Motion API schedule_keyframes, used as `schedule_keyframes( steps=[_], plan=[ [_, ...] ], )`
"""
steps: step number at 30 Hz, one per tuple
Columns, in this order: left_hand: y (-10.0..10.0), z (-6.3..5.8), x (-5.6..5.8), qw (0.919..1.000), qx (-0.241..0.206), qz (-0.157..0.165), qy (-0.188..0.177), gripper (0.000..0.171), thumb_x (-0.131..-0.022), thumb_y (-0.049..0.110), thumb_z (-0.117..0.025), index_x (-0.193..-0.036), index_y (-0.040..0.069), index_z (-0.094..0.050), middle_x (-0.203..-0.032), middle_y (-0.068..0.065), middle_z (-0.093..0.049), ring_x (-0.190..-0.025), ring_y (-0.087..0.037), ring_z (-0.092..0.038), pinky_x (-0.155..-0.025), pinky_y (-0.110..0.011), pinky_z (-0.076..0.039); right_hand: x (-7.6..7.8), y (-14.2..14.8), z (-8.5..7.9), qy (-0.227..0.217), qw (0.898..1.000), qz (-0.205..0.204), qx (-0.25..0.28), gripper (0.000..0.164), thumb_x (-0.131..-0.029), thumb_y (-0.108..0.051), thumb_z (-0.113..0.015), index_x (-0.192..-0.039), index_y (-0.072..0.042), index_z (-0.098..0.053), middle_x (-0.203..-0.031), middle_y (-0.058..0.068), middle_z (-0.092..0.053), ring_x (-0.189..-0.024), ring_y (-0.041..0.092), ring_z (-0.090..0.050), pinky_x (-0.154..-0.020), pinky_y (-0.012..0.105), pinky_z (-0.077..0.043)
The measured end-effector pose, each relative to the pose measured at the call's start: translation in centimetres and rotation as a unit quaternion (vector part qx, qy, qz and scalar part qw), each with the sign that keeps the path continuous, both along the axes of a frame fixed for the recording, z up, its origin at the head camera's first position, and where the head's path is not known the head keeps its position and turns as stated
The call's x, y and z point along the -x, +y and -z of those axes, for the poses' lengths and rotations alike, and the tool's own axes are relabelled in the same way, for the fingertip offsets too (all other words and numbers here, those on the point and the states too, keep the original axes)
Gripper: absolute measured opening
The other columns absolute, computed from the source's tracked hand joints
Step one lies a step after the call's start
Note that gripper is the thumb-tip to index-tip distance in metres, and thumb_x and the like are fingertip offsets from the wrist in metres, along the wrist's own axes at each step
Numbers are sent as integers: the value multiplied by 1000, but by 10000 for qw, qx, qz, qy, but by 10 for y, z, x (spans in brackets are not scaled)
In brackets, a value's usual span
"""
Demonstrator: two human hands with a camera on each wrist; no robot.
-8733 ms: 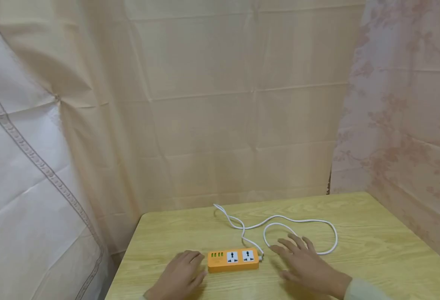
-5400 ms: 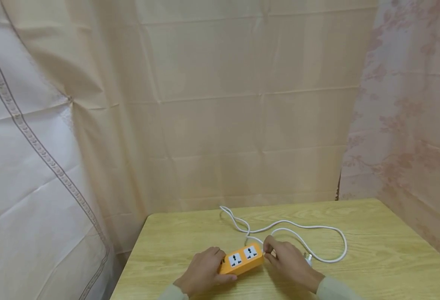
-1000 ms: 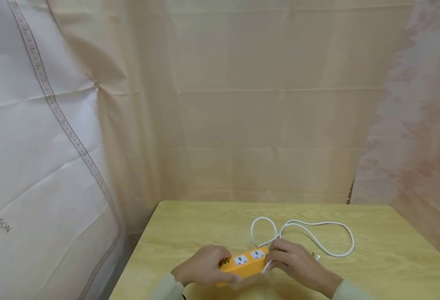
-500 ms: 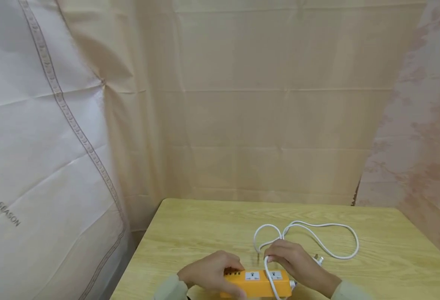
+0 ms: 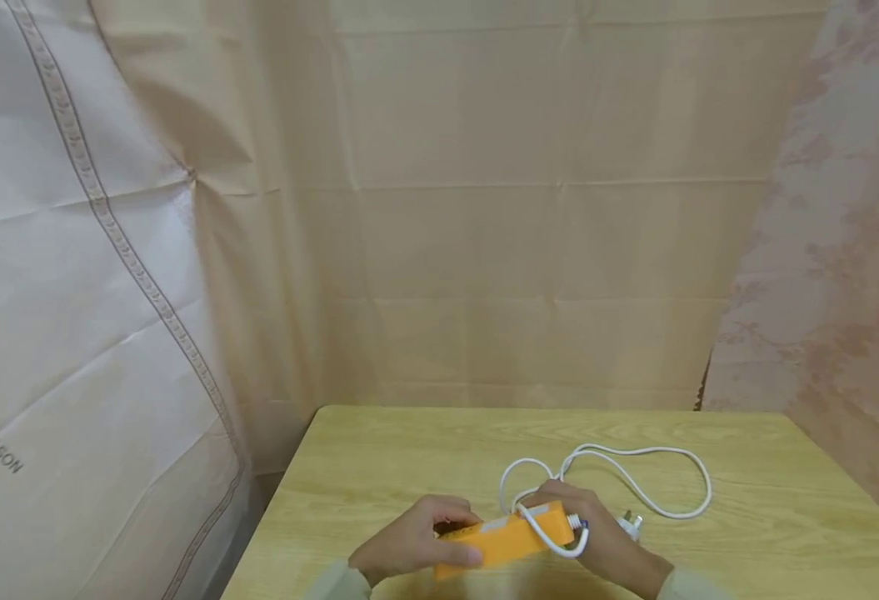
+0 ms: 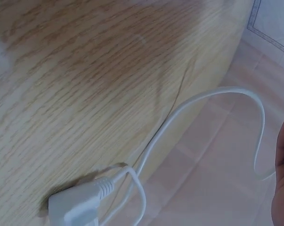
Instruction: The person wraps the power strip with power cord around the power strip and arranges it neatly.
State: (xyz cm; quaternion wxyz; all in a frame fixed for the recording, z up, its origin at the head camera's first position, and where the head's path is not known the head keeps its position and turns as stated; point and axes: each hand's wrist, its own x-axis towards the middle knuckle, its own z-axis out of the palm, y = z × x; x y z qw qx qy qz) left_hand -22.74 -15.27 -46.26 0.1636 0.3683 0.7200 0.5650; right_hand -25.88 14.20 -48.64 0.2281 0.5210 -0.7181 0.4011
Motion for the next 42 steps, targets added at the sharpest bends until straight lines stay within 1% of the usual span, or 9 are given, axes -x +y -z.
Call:
schedule_keyframes(
  steps=[2,5,8,11,16,21,30,37,42],
  plan=[
    [1,-1,-1,9997,-188,-99,-87,38,-97,39,-71,-114,5,-76,-85,9,-56,-75,-2,-51,-69,-19,-47,-2,0,0,-174,9997,180,51,43,-79,7,-79,-117,-13,-72,-105,-5,-71,-92,10,-68,-84,21,-54],
    [3,-2,-2,9984,-513,-194,-122,38,-99,35,-70,-115,1,-75,-89,5,-61,-79,-5,-56,-71,-23,-54,-3,0,1,76,9987,496,134,37,-80,8,-77,-111,-12,-71,-99,-4,-71,-88,11,-69,-81,20,-54],
    [4,-3,-2,9967,-683,-427,-131,37,-99,32,-69,-118,0,-74,-95,3,-65,-83,-6,-60,-74,-26,-56,-4,0,1,424,9964,724,89,23,-87,2,-76,-105,-11,-72,-96,-3,-72,-86,11,-69,-77,18,-53],
    [6,-4,-2,9936,-785,-789,-207,34,-100,29,-68,-119,2,-74,-98,0,-67,-82,-8,-61,-70,-25,-54,-4,-2,1,354,9976,601,0,16,-91,-1,-73,-106,-8,-75,-97,-2,-75,-84,8,-70,-73,16,-53],
    [8,-6,0,9849,-702,-1554,-288,26,-100,28,-68,-114,8,-77,-94,-4,-69,-75,-9,-59,-65,-23,-51,-5,-3,2,180,9996,204,-30,23,-90,8,-71,-111,0,-74,-100,2,-73,-83,8,-70,-71,13,-53],
    [8,-4,4,9774,-475,-2040,-276,23,-99,31,-70,-109,13,-79,-95,-5,-71,-74,-10,-57,-64,-23,-49,-7,-2,3,211,9996,169,-35,25,-91,7,-70,-111,-5,-74,-97,0,-70,-79,7,-65,-70,12,-51],
    [7,1,2,9725,-122,-2320,-160,27,-97,33,-72,-105,8,-79,-90,-2,-71,-72,-11,-59,-60,-22,-49,-13,8,-1,329,9972,602,-295,18,-93,-1,-72,-107,-12,-75,-82,-9,-58,-72,-5,-45,-64,7,-42],
    [7,-1,-1,9723,360,-2309,60,32,-97,38,-73,-105,8,-78,-89,1,-71,-70,-10,-59,-58,-24,-51,-13,15,-5,371,9956,718,-463,13,-93,-2,-72,-103,-11,-74,-83,-10,-56,-72,-4,-43,-62,6,-39],
    [7,-2,-3,9687,604,-2403,138,34,-96,41,-73,-103,8,-78,-89,1,-71,-71,-13,-63,-59,-27,-54,-12,17,-7,425,9937,835,-610,9,-95,-6,-72,-102,-11,-74,-87,-10,-56,-72,-3,-43,-63,7,-39]
  ],
)
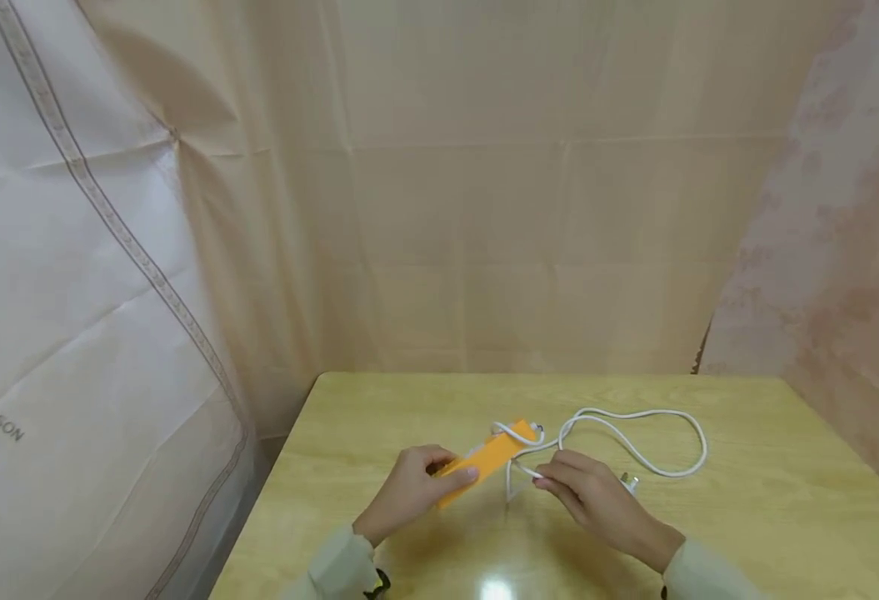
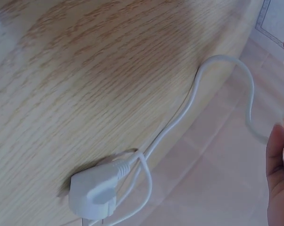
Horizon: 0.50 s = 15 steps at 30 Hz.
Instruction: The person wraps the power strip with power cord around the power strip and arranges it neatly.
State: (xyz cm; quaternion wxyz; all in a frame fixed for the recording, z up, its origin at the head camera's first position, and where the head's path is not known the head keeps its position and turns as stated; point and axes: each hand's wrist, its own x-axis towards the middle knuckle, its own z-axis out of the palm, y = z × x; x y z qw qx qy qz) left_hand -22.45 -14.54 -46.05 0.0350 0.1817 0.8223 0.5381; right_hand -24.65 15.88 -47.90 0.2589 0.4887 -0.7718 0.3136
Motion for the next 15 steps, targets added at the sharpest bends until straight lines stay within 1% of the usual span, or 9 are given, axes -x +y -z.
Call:
schedule_keyframes(
  steps=[3,6,10,15],
  plan=[
    [0,-1,2,9999,126,-71,-3,36,-95,44,-74,-103,9,-78,-89,2,-71,-71,-14,-64,-59,-29,-55,3,1,-2,169,9998,39,-34,6,-98,-11,-70,-102,-11,-74,-88,-10,-57,-73,-2,-44,-64,8,-40],
    [0,-1,3,9995,273,-160,-40,39,-93,48,-74,-103,10,-79,-89,4,-71,-69,-14,-65,-57,-29,-55,5,1,-2,265,9996,4,-24,7,-100,-14,-68,-102,-10,-73,-90,-9,-59,-73,-1,-46,-64,8,-40],
    [-1,1,2,9985,484,-258,-9,43,-93,51,-74,-103,10,-79,-85,5,-70,-64,-13,-64,-53,-29,-54,5,1,-1,282,9996,41,-89,11,-103,-18,-65,-103,-11,-73,-93,-9,-60,-75,-1,-47,-65,8,-41],
    [-2,4,1,9970,727,-276,19,46,-93,52,-73,-103,8,-79,-82,5,-68,-60,-11,-61,-50,-27,-52,4,3,1,233,9995,105,-178,16,-104,-23,-62,-103,-11,-73,-93,-10,-60,-74,-2,-47,-66,8,-42]
  ],
)
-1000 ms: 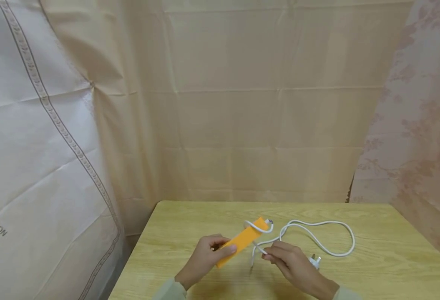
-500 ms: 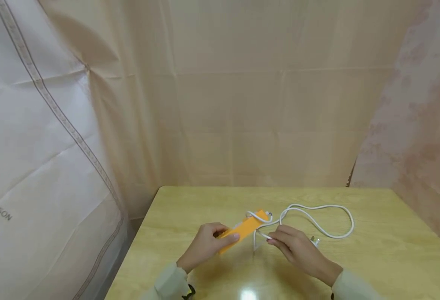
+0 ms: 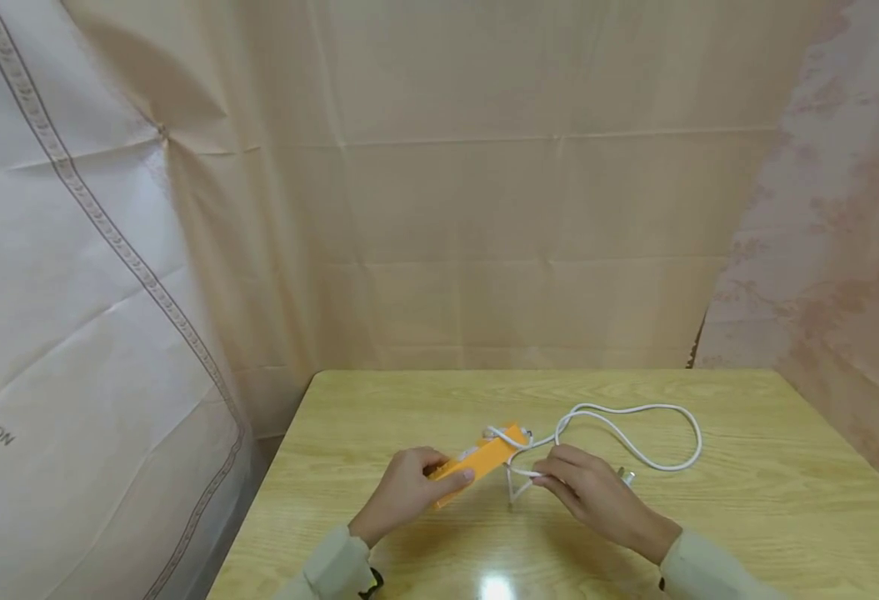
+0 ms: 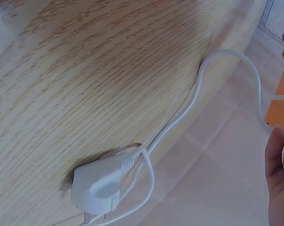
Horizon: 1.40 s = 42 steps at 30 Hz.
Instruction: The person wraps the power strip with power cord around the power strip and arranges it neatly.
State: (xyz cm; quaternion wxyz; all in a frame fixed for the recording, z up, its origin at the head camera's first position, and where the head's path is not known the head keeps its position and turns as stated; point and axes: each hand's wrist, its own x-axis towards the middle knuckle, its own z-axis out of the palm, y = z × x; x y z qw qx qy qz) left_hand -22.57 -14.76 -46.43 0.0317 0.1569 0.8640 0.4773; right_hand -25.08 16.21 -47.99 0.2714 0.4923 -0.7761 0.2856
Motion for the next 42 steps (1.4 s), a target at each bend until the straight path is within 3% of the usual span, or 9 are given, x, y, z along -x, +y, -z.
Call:
schedule_keyframes(
  steps=[13,22,34,42],
  plan=[
    [3,1,-8,9994,323,-25,77,48,-90,50,-76,-100,3,-79,-82,5,-66,-60,-9,-58,-49,-26,-50,-5,3,3,95,9999,89,-64,10,-102,-20,-66,-100,-13,-71,-92,-11,-59,-75,-2,-48,-67,8,-42],
    [2,5,-12,9978,586,40,291,47,-89,54,-75,-88,7,-78,-70,10,-62,-54,-5,-53,-47,-23,-45,-6,1,4,142,9997,40,-174,16,-104,-24,-63,-101,-13,-74,-93,-13,-59,-75,-4,-49,-67,7,-42],
    [4,3,-15,9939,1068,198,176,52,-87,58,-75,-92,7,-79,-72,10,-59,-58,-7,-53,-50,-25,-46,-6,0,3,71,9998,-106,-174,13,-103,-24,-63,-99,-16,-72,-95,-13,-58,-75,-5,-47,-67,6,-42],
    [3,-2,-15,9905,1262,523,152,47,-87,58,-74,-88,11,-79,-67,11,-58,-59,-5,-48,-52,-23,-41,-5,0,2,266,9994,-231,-66,7,-99,-21,-69,-101,-15,-72,-95,-12,-58,-74,-4,-49,-67,6,-43]
  ],
)
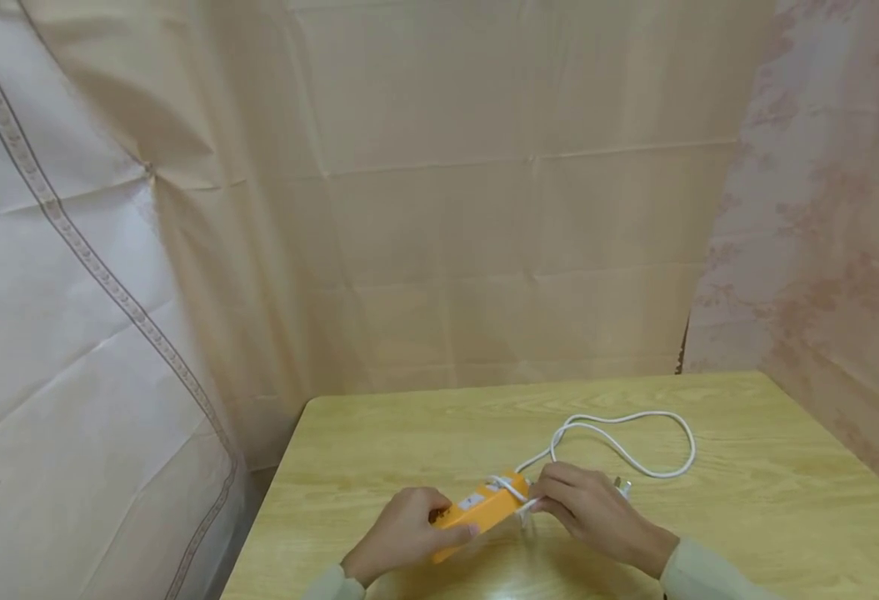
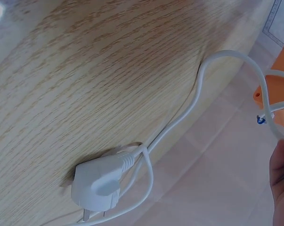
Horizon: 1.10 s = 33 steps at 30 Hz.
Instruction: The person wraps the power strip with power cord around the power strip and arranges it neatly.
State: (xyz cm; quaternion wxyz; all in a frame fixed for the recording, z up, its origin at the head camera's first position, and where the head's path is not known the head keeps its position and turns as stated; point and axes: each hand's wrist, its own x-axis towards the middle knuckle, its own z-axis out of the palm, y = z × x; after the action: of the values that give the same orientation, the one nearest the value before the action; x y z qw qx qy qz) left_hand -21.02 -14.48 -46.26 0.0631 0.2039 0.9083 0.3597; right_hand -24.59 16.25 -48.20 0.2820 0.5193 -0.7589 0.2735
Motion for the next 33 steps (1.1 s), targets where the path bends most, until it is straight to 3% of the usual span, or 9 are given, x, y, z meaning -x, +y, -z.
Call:
schedule_keyframes(
  steps=[6,13,22,27,33],
  plan=[
    [-1,1,-1,9998,41,176,20,41,-88,56,-74,-81,16,-75,-64,12,-55,-55,-3,-45,-49,-21,-38,-1,0,0,26,10000,-42,-14,10,-100,-23,-67,-101,-15,-71,-94,-12,-58,-74,-5,-51,-67,5,-43],
    [-5,-3,-2,9991,10,420,-102,37,-88,54,-75,-77,19,-71,-60,13,-52,-51,-2,-41,-47,-20,-33,2,-1,-3,330,9994,-39,22,12,-95,-29,-72,-97,-17,-70,-95,-13,-60,-78,-4,-57,-68,9,-47],
    [-10,-5,-1,9976,36,656,-219,36,-89,54,-75,-73,22,-68,-59,13,-47,-52,-2,-37,-49,-20,-30,6,2,-5,309,9991,257,-108,20,-91,-39,-73,-93,-19,-69,-92,-15,-61,-76,-4,-58,-66,10,-47],
    [-12,-5,-2,9966,39,768,-283,34,-88,51,-76,-74,21,-69,-62,13,-48,-54,-1,-38,-51,-19,-30,8,2,-5,296,9993,150,-168,15,-100,-32,-65,-96,-18,-67,-94,-16,-61,-77,-6,-56,-67,10,-47],
    [-14,-1,-3,9941,-101,1024,-344,36,-88,49,-76,-71,19,-68,-64,14,-46,-56,0,-37,-53,-18,-29,9,2,-5,181,9994,182,-213,27,-104,-38,-51,-97,-21,-70,-99,-18,-65,-85,-4,-64,-73,13,-51]
  ],
)
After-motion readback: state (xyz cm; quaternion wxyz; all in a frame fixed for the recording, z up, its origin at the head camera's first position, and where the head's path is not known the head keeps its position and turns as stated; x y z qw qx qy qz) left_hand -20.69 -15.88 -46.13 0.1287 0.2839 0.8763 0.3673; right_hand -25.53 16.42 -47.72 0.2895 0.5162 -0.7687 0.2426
